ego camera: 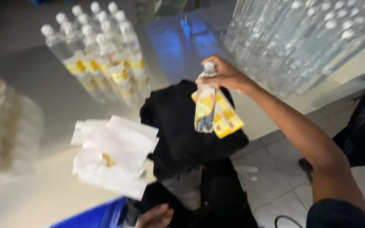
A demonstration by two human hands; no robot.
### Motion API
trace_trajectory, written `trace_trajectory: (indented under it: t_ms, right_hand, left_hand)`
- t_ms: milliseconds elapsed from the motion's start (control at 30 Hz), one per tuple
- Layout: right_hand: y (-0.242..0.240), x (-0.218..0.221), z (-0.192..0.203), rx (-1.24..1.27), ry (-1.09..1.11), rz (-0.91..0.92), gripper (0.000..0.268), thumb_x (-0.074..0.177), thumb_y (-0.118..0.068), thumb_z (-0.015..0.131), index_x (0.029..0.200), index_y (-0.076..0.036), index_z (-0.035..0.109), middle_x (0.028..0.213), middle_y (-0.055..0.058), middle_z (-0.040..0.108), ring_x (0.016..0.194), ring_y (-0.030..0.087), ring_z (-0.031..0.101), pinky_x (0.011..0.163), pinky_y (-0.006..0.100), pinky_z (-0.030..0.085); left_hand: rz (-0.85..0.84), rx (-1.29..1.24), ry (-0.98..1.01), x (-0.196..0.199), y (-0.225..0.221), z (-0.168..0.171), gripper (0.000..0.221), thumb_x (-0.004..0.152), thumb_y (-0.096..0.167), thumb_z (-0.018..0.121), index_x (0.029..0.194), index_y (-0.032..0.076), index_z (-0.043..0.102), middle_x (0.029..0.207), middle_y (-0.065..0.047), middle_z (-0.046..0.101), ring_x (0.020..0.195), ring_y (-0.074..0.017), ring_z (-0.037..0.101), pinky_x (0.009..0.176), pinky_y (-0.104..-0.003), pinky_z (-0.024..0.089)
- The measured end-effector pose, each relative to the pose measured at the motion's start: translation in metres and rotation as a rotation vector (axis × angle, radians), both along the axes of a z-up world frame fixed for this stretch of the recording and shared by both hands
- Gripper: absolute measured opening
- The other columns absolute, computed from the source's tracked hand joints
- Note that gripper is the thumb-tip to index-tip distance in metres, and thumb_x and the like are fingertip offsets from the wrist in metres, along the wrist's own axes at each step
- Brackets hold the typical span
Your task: The person repeatedly picks up clear plastic bottles, peels the backing from yellow labels, and wraps them around the bottles. They then place the labeled bottles onto a metal table with other bottles.
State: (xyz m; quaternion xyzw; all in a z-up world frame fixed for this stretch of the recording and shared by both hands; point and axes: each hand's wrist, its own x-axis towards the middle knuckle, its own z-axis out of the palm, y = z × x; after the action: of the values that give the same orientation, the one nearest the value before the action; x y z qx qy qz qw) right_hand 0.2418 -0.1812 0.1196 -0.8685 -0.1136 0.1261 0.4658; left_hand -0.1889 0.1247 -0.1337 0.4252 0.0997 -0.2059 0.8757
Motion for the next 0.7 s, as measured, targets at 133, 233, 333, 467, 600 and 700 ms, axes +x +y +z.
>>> trace_trajectory:
  t_ms: [133, 233, 333, 467, 600, 700]
  right_hand:
    - [0.050, -0.015, -0.043, -0.361, 0.062, 0.202, 0.088, 0.083, -0.068, 0.067, 0.149, -0.013, 0.053, 0.103, 0.008, 0.074, 0.081, 0.019, 0.073, 0.060, 0.030, 0.051]
    - [0.069, -0.016, -0.053, -0.585, -0.070, 0.249, 0.096, 0.091, -0.085, 0.044, 0.151, -0.012, 0.057, 0.086, 0.009, 0.074, 0.075, 0.025, 0.073, 0.062, 0.038, 0.045]
    - [0.090, -0.012, -0.065, -0.639, -0.259, 0.265, 0.093, 0.095, -0.084, 0.045, 0.146, -0.009, 0.063, 0.111, 0.011, 0.075, 0.097, 0.031, 0.075, 0.081, 0.046, 0.055]
    - [0.136, -0.057, -0.060, -0.619, -0.122, 0.347, 0.112, 0.085, -0.089, 0.047, 0.165, -0.011, 0.038, 0.091, 0.006, 0.075, 0.074, 0.025, 0.076, 0.059, 0.039, 0.057]
    - [0.150, -0.054, -0.084, -0.574, -0.084, 0.383, 0.112, 0.086, -0.087, 0.041, 0.172, -0.018, 0.026, 0.161, 0.016, 0.054, 0.138, 0.043, 0.060, 0.099, 0.059, 0.053]
    - [0.108, -0.023, -0.097, -0.469, -0.159, 0.423, 0.077, 0.091, -0.070, 0.066, 0.151, -0.021, 0.063, 0.134, 0.018, 0.065, 0.119, 0.036, 0.069, 0.093, 0.046, 0.055]
  left_hand:
    - [0.193, 0.342, -0.086, -0.033, -0.040, 0.102, 0.051, 0.089, 0.002, 0.081, 0.140, -0.001, 0.074, 0.146, -0.019, 0.082, 0.138, -0.0281, 0.078, 0.111, -0.039, 0.067]
    - [0.156, 0.277, -0.235, -0.048, -0.013, 0.058, 0.049, 0.093, 0.001, 0.078, 0.141, -0.004, 0.068, 0.149, -0.024, 0.077, 0.135, -0.0314, 0.079, 0.115, -0.041, 0.062]
    - [-0.020, 0.160, -0.089, -0.047, 0.015, -0.005, 0.057, 0.098, -0.001, 0.072, 0.154, 0.001, 0.059, 0.152, -0.027, 0.075, 0.140, -0.0341, 0.075, 0.118, -0.039, 0.056]
    - [0.737, 0.668, -0.624, -0.030, -0.080, 0.149, 0.020, 0.107, 0.020, 0.062, 0.105, 0.006, 0.075, 0.121, -0.020, 0.078, 0.092, -0.0194, 0.088, 0.080, -0.026, 0.072]
    - [0.647, 0.644, -0.771, -0.030, -0.068, 0.124, 0.018, 0.106, 0.023, 0.065, 0.103, 0.008, 0.073, 0.126, -0.021, 0.076, 0.096, -0.0231, 0.088, 0.083, -0.030, 0.075]
    - [0.371, 0.640, -0.279, -0.022, -0.021, 0.060, 0.046, 0.090, 0.010, 0.077, 0.136, 0.008, 0.075, 0.115, -0.014, 0.098, 0.105, -0.0140, 0.093, 0.094, -0.025, 0.071]
